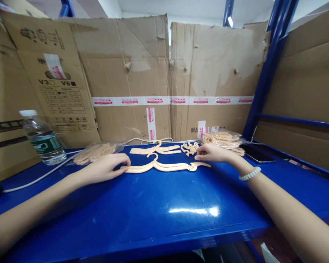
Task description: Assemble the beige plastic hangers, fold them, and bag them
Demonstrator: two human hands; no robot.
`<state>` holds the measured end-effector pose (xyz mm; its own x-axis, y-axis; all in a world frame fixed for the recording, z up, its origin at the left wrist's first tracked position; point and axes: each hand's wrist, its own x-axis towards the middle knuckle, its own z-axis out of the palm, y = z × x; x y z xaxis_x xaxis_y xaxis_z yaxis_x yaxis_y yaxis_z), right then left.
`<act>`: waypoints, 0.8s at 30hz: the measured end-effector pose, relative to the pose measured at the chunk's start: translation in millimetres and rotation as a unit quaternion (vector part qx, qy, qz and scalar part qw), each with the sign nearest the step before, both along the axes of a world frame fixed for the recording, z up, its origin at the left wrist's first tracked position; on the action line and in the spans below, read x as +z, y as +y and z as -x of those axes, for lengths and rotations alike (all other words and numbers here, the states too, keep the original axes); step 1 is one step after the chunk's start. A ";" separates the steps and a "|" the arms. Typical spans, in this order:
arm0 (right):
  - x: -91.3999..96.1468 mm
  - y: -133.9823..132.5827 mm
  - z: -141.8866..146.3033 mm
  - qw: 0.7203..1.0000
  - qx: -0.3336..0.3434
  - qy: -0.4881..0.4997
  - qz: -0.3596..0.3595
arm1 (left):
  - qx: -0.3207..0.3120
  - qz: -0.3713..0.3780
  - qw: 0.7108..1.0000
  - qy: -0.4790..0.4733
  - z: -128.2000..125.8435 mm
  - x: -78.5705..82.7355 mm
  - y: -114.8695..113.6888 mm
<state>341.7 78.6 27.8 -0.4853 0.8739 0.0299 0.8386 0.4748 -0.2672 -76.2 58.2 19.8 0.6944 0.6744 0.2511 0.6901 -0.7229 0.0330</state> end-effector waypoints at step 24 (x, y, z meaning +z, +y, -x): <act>-1.6 -6.6 10.9 0.990 -0.004 0.112 -0.090 | 0.036 -0.017 0.999 0.015 -2.3 7.0 -3.8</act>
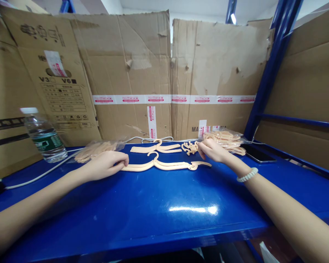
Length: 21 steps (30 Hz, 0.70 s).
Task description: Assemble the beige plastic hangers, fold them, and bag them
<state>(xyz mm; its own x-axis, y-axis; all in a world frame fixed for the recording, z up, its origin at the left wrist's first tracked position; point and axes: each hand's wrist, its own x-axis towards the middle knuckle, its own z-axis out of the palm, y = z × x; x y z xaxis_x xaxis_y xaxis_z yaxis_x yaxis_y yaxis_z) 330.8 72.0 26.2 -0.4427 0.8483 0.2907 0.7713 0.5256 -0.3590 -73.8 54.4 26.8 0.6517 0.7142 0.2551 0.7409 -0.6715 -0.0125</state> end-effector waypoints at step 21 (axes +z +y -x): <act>-14.7 13.0 10.1 0.993 -0.060 -0.026 -0.101 | -0.018 -0.037 0.999 -0.007 -5.0 -4.5 -3.6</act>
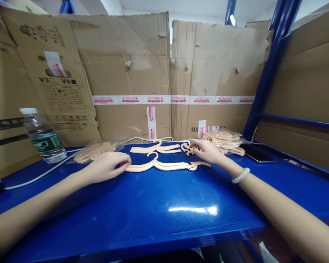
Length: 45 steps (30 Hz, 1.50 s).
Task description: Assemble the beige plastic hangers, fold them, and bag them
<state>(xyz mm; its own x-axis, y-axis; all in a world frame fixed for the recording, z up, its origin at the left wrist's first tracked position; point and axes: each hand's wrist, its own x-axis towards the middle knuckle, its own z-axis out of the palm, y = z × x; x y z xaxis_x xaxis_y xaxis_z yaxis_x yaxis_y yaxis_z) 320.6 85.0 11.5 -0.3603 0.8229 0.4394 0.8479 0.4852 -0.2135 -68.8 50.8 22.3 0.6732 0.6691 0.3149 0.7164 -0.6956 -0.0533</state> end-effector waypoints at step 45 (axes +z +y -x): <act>-4.2 10.6 30.9 0.914 0.117 0.369 0.126 | -0.035 -0.115 0.984 -0.133 -13.0 1.7 -16.4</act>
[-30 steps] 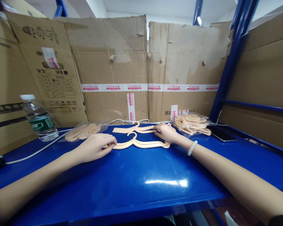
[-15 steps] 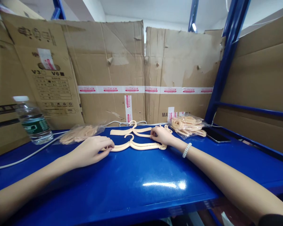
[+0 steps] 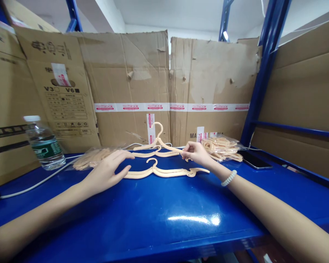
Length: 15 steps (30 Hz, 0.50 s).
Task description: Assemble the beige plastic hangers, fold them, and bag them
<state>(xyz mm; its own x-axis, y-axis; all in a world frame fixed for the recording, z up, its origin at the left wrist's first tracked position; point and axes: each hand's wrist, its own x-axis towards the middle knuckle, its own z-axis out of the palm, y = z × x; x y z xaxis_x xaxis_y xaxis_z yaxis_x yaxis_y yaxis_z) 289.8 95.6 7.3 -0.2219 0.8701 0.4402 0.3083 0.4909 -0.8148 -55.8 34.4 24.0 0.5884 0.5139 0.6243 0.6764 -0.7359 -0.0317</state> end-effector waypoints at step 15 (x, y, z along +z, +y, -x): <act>4.7 -26.6 8.2 0.995 0.092 0.047 0.001 | -0.065 0.098 0.988 -0.099 -11.6 -15.1 3.4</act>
<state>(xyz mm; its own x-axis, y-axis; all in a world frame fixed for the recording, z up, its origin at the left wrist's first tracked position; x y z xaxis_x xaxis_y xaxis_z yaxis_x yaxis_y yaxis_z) 281.6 69.0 11.9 -0.3358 0.8191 0.4651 0.1358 0.5307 -0.8366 -44.2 37.8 8.9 0.5333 0.5641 0.6303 0.5543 -0.7959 0.2434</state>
